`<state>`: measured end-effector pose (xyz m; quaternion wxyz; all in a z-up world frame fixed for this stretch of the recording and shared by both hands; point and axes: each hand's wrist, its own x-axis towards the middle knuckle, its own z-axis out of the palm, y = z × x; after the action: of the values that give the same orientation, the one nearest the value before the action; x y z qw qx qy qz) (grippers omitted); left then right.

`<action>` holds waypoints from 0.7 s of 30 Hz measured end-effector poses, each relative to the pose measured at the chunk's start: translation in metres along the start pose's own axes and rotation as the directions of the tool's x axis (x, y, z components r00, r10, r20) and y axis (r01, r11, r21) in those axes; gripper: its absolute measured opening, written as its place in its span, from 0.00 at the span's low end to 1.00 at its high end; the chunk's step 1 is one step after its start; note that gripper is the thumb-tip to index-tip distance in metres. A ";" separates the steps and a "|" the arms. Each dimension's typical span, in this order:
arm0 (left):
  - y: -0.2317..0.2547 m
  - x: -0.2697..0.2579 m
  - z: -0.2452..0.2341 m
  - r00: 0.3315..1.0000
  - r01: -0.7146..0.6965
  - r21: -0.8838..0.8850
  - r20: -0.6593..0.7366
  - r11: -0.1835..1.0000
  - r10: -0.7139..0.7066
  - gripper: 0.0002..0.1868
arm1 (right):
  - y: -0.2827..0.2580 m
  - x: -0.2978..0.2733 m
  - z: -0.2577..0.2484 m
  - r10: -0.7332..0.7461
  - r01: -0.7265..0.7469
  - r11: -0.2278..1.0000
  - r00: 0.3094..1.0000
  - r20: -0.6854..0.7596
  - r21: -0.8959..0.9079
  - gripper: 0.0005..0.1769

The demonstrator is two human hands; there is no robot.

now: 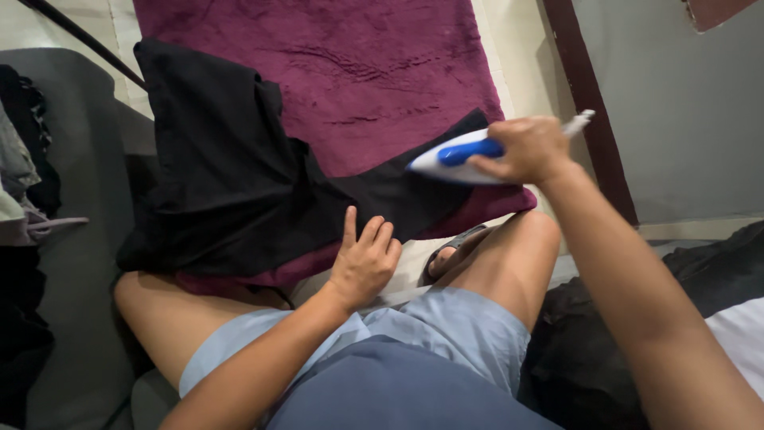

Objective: The person irons a black garment on a purple mat using a handheld electric iron. They repeatedly smooth the fabric, lift and reposition the garment, and continue ironing different sections.

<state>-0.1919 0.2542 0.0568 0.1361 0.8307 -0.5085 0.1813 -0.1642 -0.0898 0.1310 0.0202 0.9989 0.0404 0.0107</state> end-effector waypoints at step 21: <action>-0.002 0.044 -0.008 0.985 0.101 -0.078 0.149 0.992 -0.089 0.03 | 0.022 0.037 0.013 0.177 -0.183 0.977 0.982 -0.065 -0.109 0.31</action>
<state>-0.1735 0.2233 0.0829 0.1427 0.8584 -0.4841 0.0916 -0.1256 -0.1095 0.1196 0.0751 0.9950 -0.0504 0.0421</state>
